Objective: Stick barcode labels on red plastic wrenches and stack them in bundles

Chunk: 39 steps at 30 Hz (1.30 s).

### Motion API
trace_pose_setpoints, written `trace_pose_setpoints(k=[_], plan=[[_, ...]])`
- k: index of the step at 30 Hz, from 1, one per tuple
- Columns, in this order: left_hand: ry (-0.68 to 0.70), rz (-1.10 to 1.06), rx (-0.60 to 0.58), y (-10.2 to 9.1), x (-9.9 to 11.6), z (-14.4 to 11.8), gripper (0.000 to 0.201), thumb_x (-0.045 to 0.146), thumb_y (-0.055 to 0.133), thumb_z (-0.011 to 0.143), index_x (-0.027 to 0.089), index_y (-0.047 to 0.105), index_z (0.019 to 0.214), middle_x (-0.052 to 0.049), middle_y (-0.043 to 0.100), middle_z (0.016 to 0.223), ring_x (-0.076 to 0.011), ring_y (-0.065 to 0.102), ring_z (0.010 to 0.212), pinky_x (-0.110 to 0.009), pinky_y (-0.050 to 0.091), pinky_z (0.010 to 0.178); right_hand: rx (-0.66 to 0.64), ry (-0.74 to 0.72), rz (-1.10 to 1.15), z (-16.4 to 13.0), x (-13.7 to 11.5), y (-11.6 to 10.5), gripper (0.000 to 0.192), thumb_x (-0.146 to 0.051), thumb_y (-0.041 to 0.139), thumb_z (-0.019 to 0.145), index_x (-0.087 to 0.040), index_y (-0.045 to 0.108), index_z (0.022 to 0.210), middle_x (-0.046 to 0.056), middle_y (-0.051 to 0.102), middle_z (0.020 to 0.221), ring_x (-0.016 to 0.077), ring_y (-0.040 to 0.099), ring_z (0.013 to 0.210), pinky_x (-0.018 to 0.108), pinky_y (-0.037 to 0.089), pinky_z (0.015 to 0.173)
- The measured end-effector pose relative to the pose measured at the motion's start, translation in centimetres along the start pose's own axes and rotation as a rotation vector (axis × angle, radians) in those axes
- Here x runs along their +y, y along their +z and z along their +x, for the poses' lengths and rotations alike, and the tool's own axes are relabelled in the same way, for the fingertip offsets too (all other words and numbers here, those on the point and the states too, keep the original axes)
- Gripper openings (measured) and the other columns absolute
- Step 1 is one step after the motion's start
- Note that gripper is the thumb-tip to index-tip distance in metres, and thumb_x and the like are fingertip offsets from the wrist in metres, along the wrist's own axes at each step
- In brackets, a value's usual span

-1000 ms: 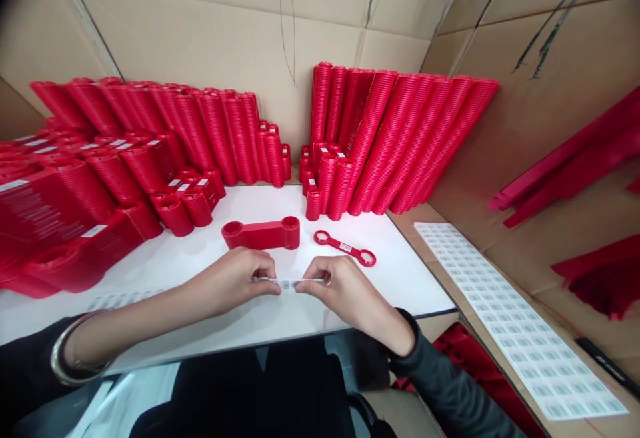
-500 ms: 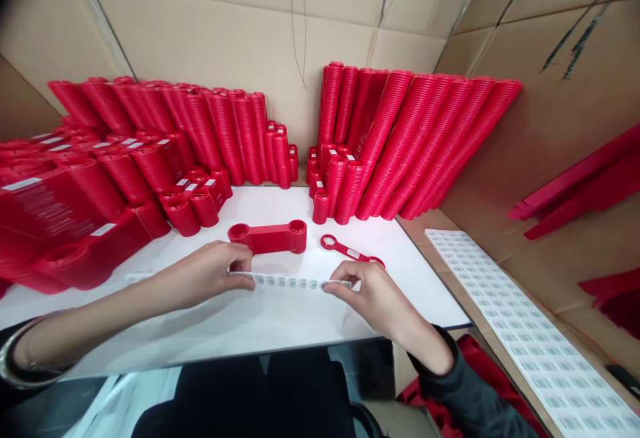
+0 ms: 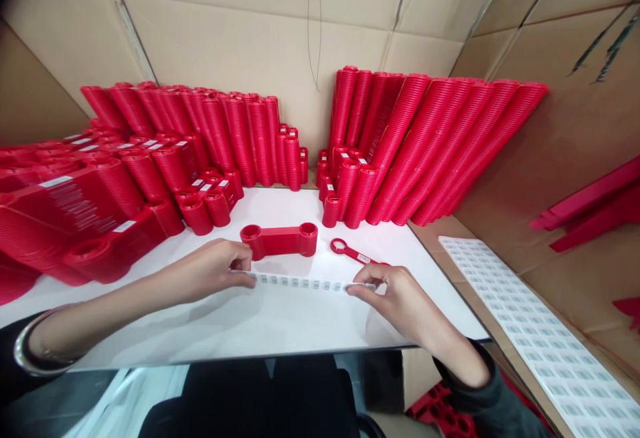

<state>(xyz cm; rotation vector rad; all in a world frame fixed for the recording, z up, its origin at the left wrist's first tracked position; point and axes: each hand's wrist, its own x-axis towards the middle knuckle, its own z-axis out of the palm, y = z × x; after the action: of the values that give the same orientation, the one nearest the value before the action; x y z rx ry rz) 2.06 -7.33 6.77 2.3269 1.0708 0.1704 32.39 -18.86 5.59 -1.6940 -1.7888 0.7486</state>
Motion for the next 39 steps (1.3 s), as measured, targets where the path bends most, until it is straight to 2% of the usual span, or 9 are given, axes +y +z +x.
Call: trace_pose_setpoints(k=[6, 10, 15, 23, 27, 33, 39], plan=[[0.012, -0.043, -0.025, 0.8, -0.2, 0.3, 0.029, 0.04, 0.066, 0.075, 0.018, 0.054, 0.06, 0.004, 0.057, 0.058, -0.0126, 0.049, 0.057, -0.023, 0.03, 0.053, 0.002, -0.007, 0.001, 0.3, 0.4, 0.0, 0.03, -0.048, 0.064, 0.081, -0.019, 0.068, 0.073, 0.0, 0.068, 0.071, 0.0168, 0.059, 0.07, 0.027, 0.042, 0.067], [0.027, 0.051, -0.011, 0.3, -1.1, 0.5, 0.031, 0.042, 0.068, 0.072, 0.019, 0.051, 0.062, 0.004, 0.054, 0.06, -0.0128, 0.046, 0.057, -0.024, 0.027, 0.052, 0.012, -0.01, -0.028, 0.5, 0.8, -0.2, 0.03, -0.048, 0.063, 0.081, -0.02, 0.067, 0.072, 0.0, 0.068, 0.07, 0.0172, 0.058, 0.069, 0.028, 0.043, 0.067], [-0.042, 0.088, 0.045, -0.2, -2.0, 0.0, 0.032, 0.04, 0.066, 0.073, 0.018, 0.046, 0.06, 0.004, 0.051, 0.061, -0.0124, 0.045, 0.056, -0.024, 0.027, 0.053, 0.029, 0.03, -0.032, 0.5, 1.5, -0.7, 0.032, -0.05, 0.063, 0.079, -0.02, 0.067, 0.071, 0.002, 0.068, 0.071, 0.0185, 0.06, 0.069, 0.028, 0.044, 0.065], [-0.009, 0.087, -0.018, 0.3, -2.9, 0.4, 0.032, 0.045, 0.064, 0.074, 0.019, 0.05, 0.062, 0.003, 0.052, 0.062, -0.0137, 0.046, 0.059, -0.024, 0.027, 0.053, 0.012, 0.052, -0.04, 1.4, 2.6, -0.6, 0.035, -0.053, 0.063, 0.078, -0.019, 0.067, 0.07, 0.002, 0.068, 0.07, 0.0178, 0.06, 0.068, 0.026, 0.045, 0.064], [-0.079, 0.12, -0.009, -0.5, -3.8, 0.2, 0.033, 0.045, 0.066, 0.07, 0.019, 0.046, 0.061, 0.003, 0.049, 0.062, -0.0136, 0.044, 0.058, -0.024, 0.026, 0.052, 0.029, 0.068, -0.059, 1.5, 3.0, -1.0, 0.037, -0.055, 0.062, 0.077, -0.019, 0.068, 0.07, 0.002, 0.068, 0.07, 0.0183, 0.06, 0.068, 0.026, 0.045, 0.063], [-0.095, 0.036, -0.023, -0.4, -4.3, -0.2, 0.031, 0.047, 0.06, 0.076, 0.019, 0.053, 0.063, 0.002, 0.054, 0.063, -0.0147, 0.047, 0.06, -0.025, 0.029, 0.054, 0.018, 0.087, -0.068, 1.9, 2.9, -1.0, 0.04, -0.057, 0.061, 0.077, -0.019, 0.067, 0.069, 0.003, 0.066, 0.068, 0.0185, 0.057, 0.064, 0.028, 0.044, 0.06], [-0.106, 0.039, -0.025, -0.8, -5.9, 0.1, 0.031, 0.048, 0.065, 0.071, 0.019, 0.055, 0.067, 0.002, 0.055, 0.067, -0.015, 0.048, 0.063, -0.024, 0.03, 0.054, 0.022, 0.106, -0.065, 2.4, 4.1, -1.2, 0.041, -0.059, 0.061, 0.077, -0.018, 0.068, 0.071, 0.004, 0.068, 0.07, 0.0199, 0.058, 0.068, 0.029, 0.045, 0.062]])
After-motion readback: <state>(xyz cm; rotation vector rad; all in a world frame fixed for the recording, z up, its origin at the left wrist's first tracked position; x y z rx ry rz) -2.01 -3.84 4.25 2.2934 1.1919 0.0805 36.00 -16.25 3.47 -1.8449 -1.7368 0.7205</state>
